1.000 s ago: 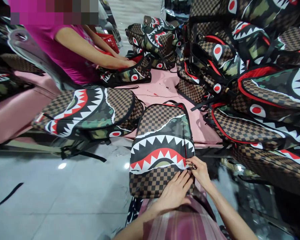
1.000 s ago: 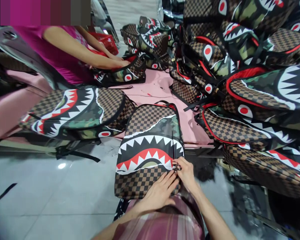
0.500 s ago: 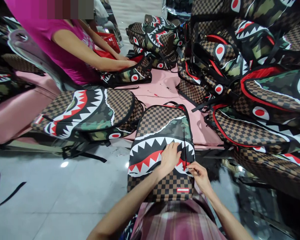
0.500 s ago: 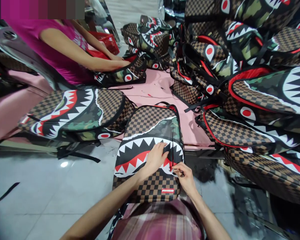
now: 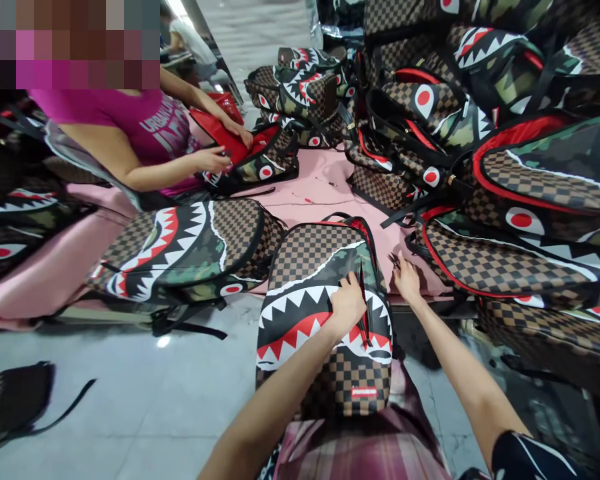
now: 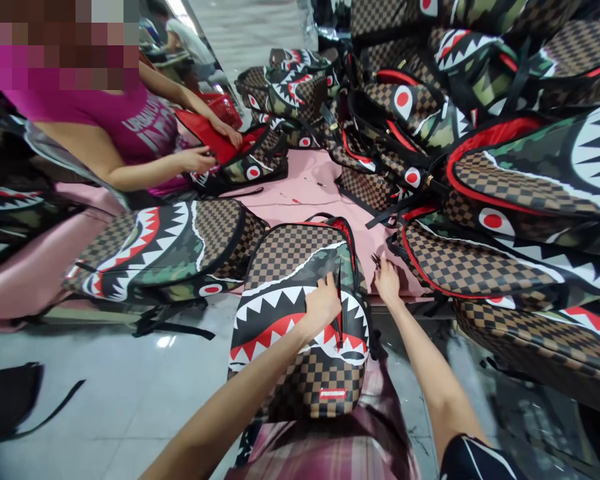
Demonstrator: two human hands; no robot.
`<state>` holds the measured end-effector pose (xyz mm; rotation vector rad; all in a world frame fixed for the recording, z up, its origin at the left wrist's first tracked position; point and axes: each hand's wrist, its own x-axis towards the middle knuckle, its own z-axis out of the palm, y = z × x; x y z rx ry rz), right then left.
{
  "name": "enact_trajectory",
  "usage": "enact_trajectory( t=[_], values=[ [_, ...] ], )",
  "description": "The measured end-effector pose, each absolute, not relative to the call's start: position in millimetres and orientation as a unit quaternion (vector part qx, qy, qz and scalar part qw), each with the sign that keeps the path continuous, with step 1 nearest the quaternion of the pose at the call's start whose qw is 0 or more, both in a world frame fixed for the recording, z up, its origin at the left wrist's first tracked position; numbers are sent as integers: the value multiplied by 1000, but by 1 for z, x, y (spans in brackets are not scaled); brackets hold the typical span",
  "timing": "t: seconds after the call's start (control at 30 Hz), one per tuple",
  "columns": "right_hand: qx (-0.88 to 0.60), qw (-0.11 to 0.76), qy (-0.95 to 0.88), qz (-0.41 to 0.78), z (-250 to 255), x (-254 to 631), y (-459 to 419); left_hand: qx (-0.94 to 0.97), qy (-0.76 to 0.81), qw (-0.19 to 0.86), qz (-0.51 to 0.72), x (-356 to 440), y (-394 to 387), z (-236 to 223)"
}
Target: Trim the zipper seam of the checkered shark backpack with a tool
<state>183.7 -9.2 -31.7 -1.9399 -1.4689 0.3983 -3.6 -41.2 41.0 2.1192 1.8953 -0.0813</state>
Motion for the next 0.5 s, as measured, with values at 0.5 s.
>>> enact_trajectory(
  t=[0.5],
  values=[
    [-386, 351, -826, 215, 34, 98, -71, 801, 563, 88, 184, -52, -102, 84]
  ],
)
